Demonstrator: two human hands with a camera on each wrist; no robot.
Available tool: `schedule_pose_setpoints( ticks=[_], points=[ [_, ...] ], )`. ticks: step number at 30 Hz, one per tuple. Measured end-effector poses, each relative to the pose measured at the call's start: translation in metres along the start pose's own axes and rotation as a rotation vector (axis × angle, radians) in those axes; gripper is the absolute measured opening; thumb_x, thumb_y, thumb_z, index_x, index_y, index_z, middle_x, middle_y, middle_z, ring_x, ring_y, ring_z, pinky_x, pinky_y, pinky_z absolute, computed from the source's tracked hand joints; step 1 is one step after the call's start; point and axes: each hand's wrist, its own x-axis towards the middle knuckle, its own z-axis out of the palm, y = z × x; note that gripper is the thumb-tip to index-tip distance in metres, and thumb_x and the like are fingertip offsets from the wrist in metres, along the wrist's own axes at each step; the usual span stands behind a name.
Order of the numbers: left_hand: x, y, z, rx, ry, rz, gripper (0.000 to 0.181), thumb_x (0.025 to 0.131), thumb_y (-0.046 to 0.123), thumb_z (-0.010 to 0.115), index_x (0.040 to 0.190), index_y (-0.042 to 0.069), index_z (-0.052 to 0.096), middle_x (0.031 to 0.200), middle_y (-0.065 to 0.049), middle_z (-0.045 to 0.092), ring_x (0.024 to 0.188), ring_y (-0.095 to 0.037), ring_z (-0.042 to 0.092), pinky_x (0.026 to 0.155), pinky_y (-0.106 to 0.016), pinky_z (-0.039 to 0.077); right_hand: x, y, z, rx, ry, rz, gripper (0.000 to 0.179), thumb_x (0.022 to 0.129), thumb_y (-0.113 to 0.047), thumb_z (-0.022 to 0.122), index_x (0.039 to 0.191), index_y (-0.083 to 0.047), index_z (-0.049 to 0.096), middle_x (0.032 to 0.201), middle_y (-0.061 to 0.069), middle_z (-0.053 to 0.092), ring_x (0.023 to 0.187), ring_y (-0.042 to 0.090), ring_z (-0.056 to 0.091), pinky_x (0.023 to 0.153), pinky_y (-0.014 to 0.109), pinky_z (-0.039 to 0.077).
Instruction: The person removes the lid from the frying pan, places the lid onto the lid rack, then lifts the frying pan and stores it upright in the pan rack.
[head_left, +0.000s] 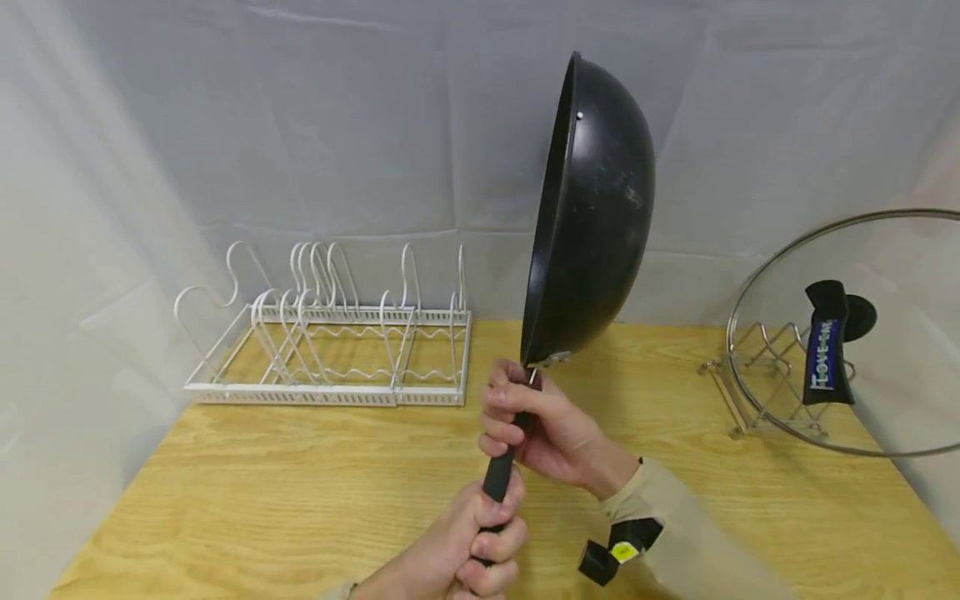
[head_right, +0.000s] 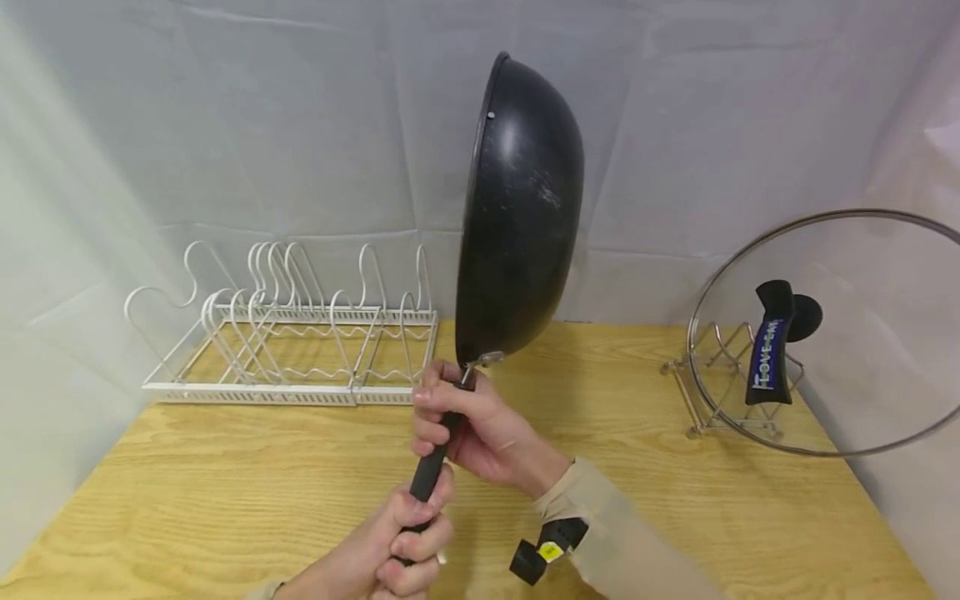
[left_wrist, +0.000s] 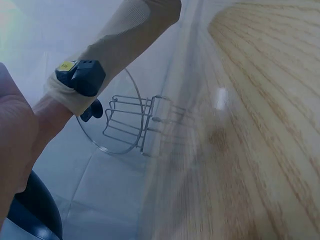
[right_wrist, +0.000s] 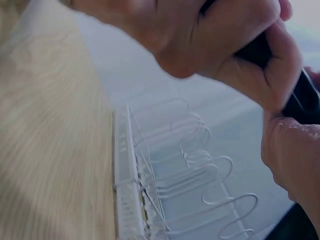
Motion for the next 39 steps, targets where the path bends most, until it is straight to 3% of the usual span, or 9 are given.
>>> schedule_pose_setpoints(
  ticks=[3,8,14,24,33,39],
  points=[
    [-0.002,0.002,0.000,0.021,0.022,0.011,0.009,0.101,0.014,0.039,0.099,0.023,0.036,0.059,0.015,0.024,0.043,0.007,0.028,0.035,-0.019,0.012,-0.004,-0.003,0.005,-0.121,0.093,0.037,0.018,0.097,0.001,0.050,0.106,-0.014,0.049,0.084,-0.003,0.055,0.076,0.011,0.058,0.080,0.027,0.051],
    [-0.005,0.003,0.000,0.029,0.042,0.000,0.009,0.101,0.017,0.040,0.098,0.023,0.036,0.059,0.015,0.024,0.042,0.007,0.028,0.033,-0.019,0.012,-0.013,-0.009,0.014,-0.136,0.195,0.080,0.031,0.096,0.006,0.047,0.123,-0.009,0.045,0.103,0.003,0.063,0.099,0.018,0.067,0.098,0.036,0.055],
    [-0.005,0.004,-0.002,0.018,0.064,-0.025,0.009,0.102,0.017,0.039,0.097,0.023,0.034,0.059,0.015,0.024,0.042,0.007,0.028,0.035,-0.017,0.015,-0.019,-0.014,0.020,-0.232,0.278,0.129,0.029,0.101,0.002,0.055,0.124,-0.006,0.040,0.120,0.008,0.066,0.111,0.023,0.071,0.101,0.040,0.056],
    [-0.005,0.005,-0.004,-0.022,0.008,-0.007,0.009,0.104,0.015,0.033,0.100,0.023,0.032,0.061,0.014,0.024,0.043,0.006,0.025,0.036,-0.018,0.012,-0.016,-0.016,0.022,-0.307,0.274,0.145,0.038,0.100,-0.001,0.056,0.133,-0.003,0.038,0.125,0.005,0.067,0.109,0.021,0.072,0.098,0.038,0.057],
    [-0.011,0.021,-0.002,-0.063,-0.072,0.035,0.010,0.107,0.019,0.031,0.102,0.025,0.036,0.063,0.011,0.022,0.044,0.002,0.020,0.037,-0.018,0.011,0.002,-0.023,0.033,-0.366,0.258,0.129,0.039,0.100,-0.001,0.057,0.134,-0.001,0.038,0.126,0.008,0.067,0.107,0.021,0.073,0.096,0.039,0.058],
    [-0.017,0.028,-0.002,-0.068,-0.087,0.057,0.011,0.107,0.019,0.028,0.101,0.026,0.034,0.063,0.010,0.021,0.044,0.001,0.018,0.036,-0.019,0.010,0.012,-0.024,0.041,-0.367,0.249,0.139,0.039,0.099,-0.002,0.059,0.133,-0.003,0.039,0.126,0.008,0.066,0.106,0.022,0.073,0.098,0.041,0.057]
  ],
)
